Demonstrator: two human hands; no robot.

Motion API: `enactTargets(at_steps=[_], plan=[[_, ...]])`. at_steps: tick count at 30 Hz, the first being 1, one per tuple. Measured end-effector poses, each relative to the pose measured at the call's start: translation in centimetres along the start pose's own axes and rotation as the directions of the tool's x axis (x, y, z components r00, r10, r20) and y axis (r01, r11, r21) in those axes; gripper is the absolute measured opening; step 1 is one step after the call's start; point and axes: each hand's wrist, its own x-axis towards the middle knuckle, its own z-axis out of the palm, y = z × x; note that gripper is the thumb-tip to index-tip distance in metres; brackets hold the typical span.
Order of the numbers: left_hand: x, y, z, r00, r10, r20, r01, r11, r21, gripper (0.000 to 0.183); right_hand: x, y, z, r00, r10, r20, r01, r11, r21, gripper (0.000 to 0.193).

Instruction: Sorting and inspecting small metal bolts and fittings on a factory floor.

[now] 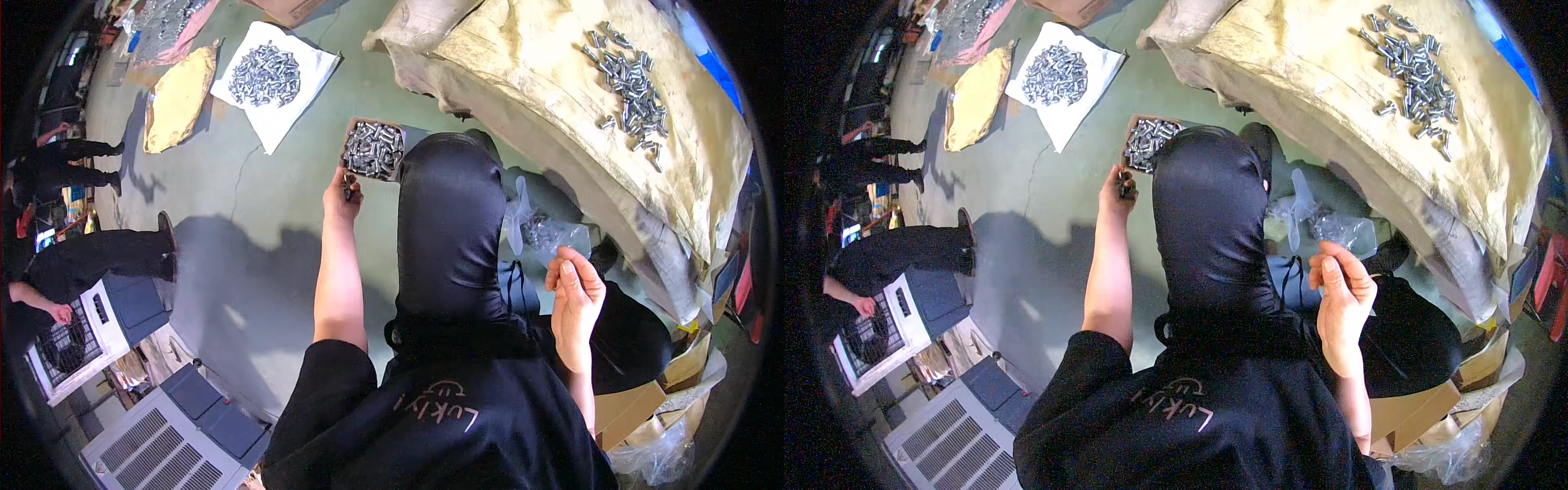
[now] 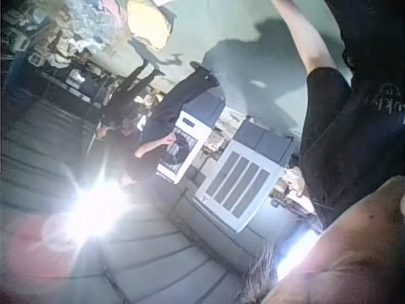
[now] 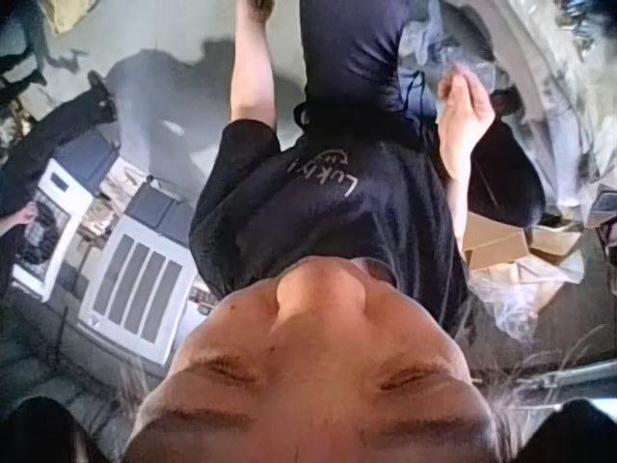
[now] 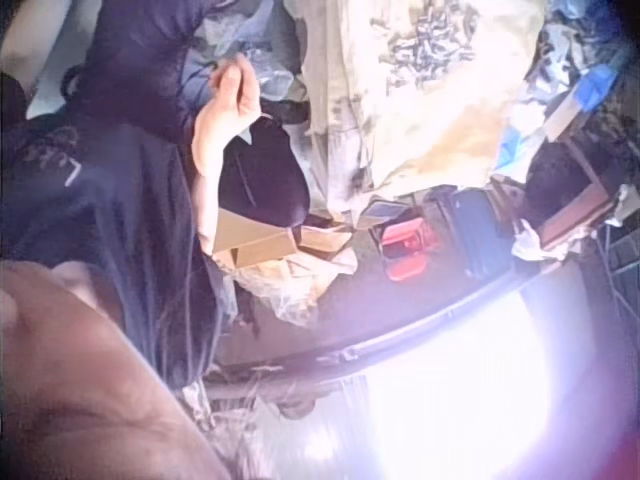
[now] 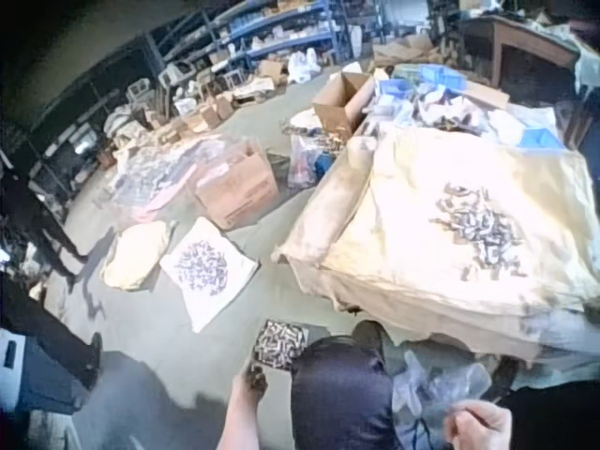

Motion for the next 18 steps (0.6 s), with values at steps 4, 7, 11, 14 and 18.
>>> enactTargets(at_steps=[4, 7, 11, 14, 18], plan=[[-7.6, 1.4, 1.6, 0.955, 0.001, 0.297, -0.014, 0.999, 0.043, 0.032, -0.1, 0.4, 0.7, 0.999, 0.013, 0.029, -0.013, 1.0, -0.02, 0.019], [-17.4, 1.9, 5.6, 0.878, 0.076, 0.472, -0.187, 0.963, 0.193, 0.048, -0.6, -0.2, 2.6, 0.984, 0.084, 0.158, -0.06, 0.987, -0.151, 0.019], [-26.2, -1.2, 11.3, 0.489, -0.205, 0.848, -0.143, 0.94, 0.31, 0.055, -0.7, -1.5, 4.0, 0.912, 0.034, 0.409, 0.071, 0.969, -0.238, 0.023], [-27.8, -4.6, 13.6, 0.489, -0.353, 0.798, -0.046, 0.903, 0.427, 0.057, -0.3, -1.9, 3.9, 0.866, 0.043, 0.498, 0.11, 0.955, -0.275, 0.026], [-27.8, -8.0, 14.8, 0.551, -0.321, 0.77, -0.095, 0.893, 0.441, 0.053, -0.4, -1.8, 0.8, 0.876, -0.081, 0.476, 0.265, 0.904, -0.335, 0.03]])
